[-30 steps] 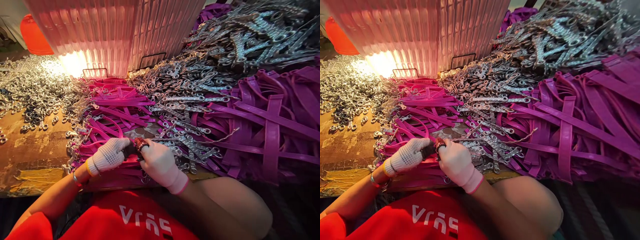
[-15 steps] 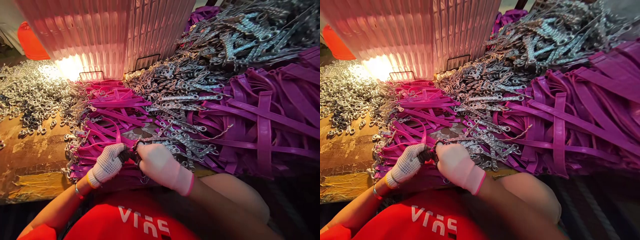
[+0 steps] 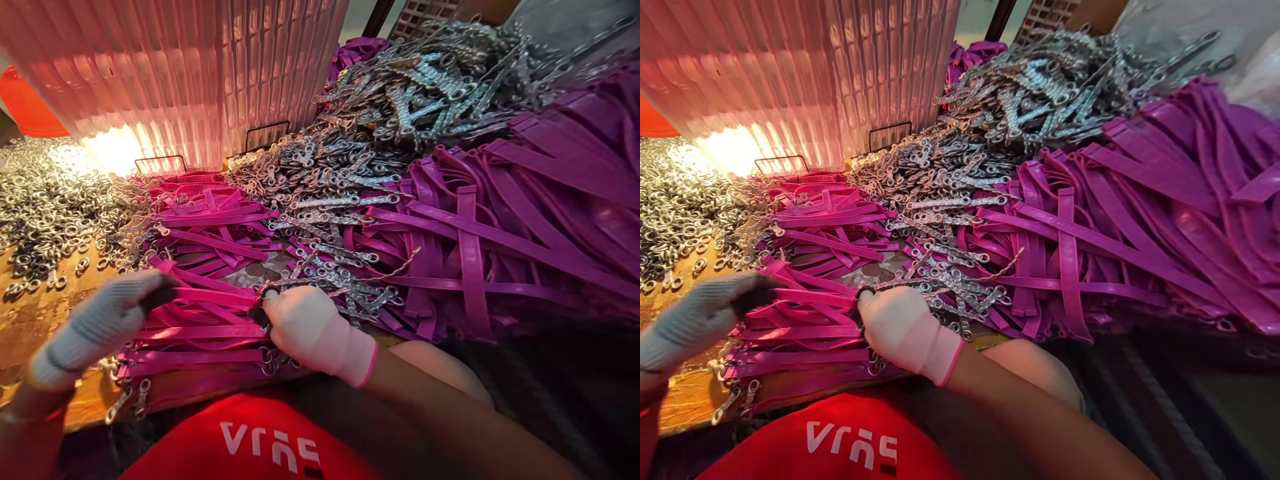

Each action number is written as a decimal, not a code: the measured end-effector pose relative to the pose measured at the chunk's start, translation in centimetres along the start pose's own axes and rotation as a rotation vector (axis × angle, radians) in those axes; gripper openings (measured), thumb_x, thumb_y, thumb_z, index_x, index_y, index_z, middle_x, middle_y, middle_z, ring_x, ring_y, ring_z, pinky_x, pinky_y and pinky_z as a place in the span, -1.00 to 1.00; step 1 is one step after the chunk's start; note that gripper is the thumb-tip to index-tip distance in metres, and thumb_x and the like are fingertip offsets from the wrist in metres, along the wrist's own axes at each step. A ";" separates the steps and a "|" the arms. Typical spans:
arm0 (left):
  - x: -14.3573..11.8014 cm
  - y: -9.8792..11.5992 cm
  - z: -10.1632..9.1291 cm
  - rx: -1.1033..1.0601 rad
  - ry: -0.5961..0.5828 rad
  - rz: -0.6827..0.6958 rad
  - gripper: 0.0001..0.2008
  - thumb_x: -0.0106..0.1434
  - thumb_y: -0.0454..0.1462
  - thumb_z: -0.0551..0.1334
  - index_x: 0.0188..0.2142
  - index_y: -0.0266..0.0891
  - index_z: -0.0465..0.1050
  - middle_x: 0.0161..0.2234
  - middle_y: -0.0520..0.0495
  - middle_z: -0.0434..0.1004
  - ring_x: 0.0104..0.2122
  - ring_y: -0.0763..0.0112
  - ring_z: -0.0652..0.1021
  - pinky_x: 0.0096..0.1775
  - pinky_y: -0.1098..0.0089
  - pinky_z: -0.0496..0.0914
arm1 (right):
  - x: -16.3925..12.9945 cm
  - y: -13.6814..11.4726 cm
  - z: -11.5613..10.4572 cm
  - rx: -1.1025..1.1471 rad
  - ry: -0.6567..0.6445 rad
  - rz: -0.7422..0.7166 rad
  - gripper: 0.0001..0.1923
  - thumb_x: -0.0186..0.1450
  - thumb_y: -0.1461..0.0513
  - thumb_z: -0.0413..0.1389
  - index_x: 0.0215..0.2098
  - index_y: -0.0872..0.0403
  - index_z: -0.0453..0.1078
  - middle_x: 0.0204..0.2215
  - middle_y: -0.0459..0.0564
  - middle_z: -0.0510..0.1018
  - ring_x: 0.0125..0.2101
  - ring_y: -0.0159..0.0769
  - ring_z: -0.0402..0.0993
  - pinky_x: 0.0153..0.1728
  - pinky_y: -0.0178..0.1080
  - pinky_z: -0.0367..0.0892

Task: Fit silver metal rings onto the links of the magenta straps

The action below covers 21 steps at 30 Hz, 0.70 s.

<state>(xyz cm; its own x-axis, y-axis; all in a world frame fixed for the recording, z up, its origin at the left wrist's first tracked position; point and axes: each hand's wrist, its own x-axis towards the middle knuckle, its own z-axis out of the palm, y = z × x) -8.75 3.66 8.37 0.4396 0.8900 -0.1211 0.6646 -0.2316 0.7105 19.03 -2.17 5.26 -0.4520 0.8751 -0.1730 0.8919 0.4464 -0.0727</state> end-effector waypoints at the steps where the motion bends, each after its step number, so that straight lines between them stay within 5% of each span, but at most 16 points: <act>1: -0.6 -0.7 -1.5 0.111 0.057 -0.005 -0.79 0.19 -0.17 0.23 -0.24 -0.11 0.60 -0.29 0.07 0.64 -0.33 0.34 0.55 -0.18 0.37 0.43 | -0.2 0.2 0.0 0.009 -0.010 0.023 -0.80 0.24 0.33 0.01 -0.19 0.15 0.41 -0.46 0.11 0.59 -0.44 -0.14 0.53 -0.54 -0.22 0.05; 3: -1.8 -2.1 -3.1 0.232 0.079 -0.056 -0.75 0.22 -0.19 0.18 -0.15 -0.07 0.57 -0.19 0.15 0.64 -0.23 0.33 0.56 -0.04 0.25 0.41 | -0.6 0.7 0.1 0.029 -0.024 0.019 -0.82 0.21 0.33 0.05 -0.24 0.12 0.44 -0.43 0.09 0.59 -0.41 -0.14 0.52 -0.49 -0.21 0.09; 5: -2.8 -3.0 -2.7 0.171 0.105 -0.098 -0.70 0.24 -0.22 0.18 -0.06 -0.08 0.53 -0.09 0.12 0.61 -0.14 0.29 0.55 0.00 0.23 0.40 | -0.4 1.7 -0.2 0.039 -0.008 -0.021 -0.89 0.19 0.31 0.10 -0.33 0.11 0.47 -0.35 0.11 0.59 -0.33 -0.12 0.50 -0.41 -0.19 0.15; 7: -3.2 -2.9 -0.7 -0.023 0.163 -0.165 -0.67 0.26 -0.20 0.20 0.01 -0.13 0.49 -0.09 0.01 0.61 -0.26 0.36 0.56 -0.20 0.39 0.46 | 0.7 3.8 -0.7 0.024 0.067 -0.015 -0.90 0.20 0.30 0.12 -0.35 0.13 0.49 -0.26 0.16 0.58 -0.26 -0.11 0.46 -0.33 -0.18 0.18; 9: -2.7 -1.7 2.1 -0.325 0.207 -0.288 -0.64 0.31 -0.08 0.18 0.01 -0.18 0.48 -0.22 -0.08 0.61 -0.56 0.55 0.41 -0.55 0.55 0.29 | 2.8 7.0 -1.1 -0.031 0.193 0.096 -0.84 0.24 0.34 0.07 -0.29 0.18 0.50 -0.20 0.20 0.56 -0.23 -0.13 0.43 -0.29 -0.18 0.18; 12: -0.7 0.8 5.5 -0.966 0.068 -0.444 -0.42 0.30 0.15 0.07 -0.03 -0.29 0.48 -0.27 -0.18 0.57 -0.71 0.69 0.16 -0.70 0.57 0.01 | 6.7 12.4 -0.8 -0.193 0.275 0.279 -0.81 0.24 0.35 0.07 -0.25 0.26 0.51 -0.20 0.29 0.56 -0.16 -0.04 0.40 -0.29 -0.15 0.13; 15: 1.2 2.2 7.0 -1.338 -0.200 -0.550 -0.34 0.22 0.18 0.14 -0.01 -0.35 0.47 -0.09 -0.34 0.53 -0.54 0.51 0.43 -0.68 0.58 0.11 | 9.7 15.9 0.6 -0.217 0.316 0.275 -0.72 0.28 0.39 -0.05 -0.32 0.32 0.51 -0.21 0.30 0.55 -0.11 -0.12 0.38 -0.27 -0.11 0.07; 18: 1.5 2.2 7.5 -1.421 -0.261 -0.579 -0.44 0.19 0.06 0.24 0.01 -0.30 0.48 0.01 -0.34 0.48 -0.35 0.37 0.53 -0.62 0.59 0.21 | 10.6 17.6 2.0 -0.183 0.341 0.249 -0.62 0.33 0.37 -0.16 -0.40 0.31 0.49 -0.25 0.30 0.55 -0.13 -0.21 0.39 -0.30 -0.09 0.06; 21: 0.9 1.8 7.9 -1.327 -0.187 -0.575 -0.58 0.14 -0.19 0.32 -0.01 -0.30 0.47 -0.11 -0.26 0.53 -0.41 0.48 0.51 -0.62 0.61 0.16 | 10.3 18.0 2.5 -0.152 0.381 0.273 -0.78 0.22 0.40 -0.02 -0.46 0.24 0.46 -0.27 0.32 0.55 -0.16 -0.14 0.41 -0.31 -0.13 0.11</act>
<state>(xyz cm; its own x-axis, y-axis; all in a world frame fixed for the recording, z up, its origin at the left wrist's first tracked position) -2.33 0.96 4.03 0.4503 0.6460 -0.6164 -0.2177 0.7490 0.6258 30.46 14.36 -0.26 -0.2000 0.9574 0.2082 0.9793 0.1883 0.0746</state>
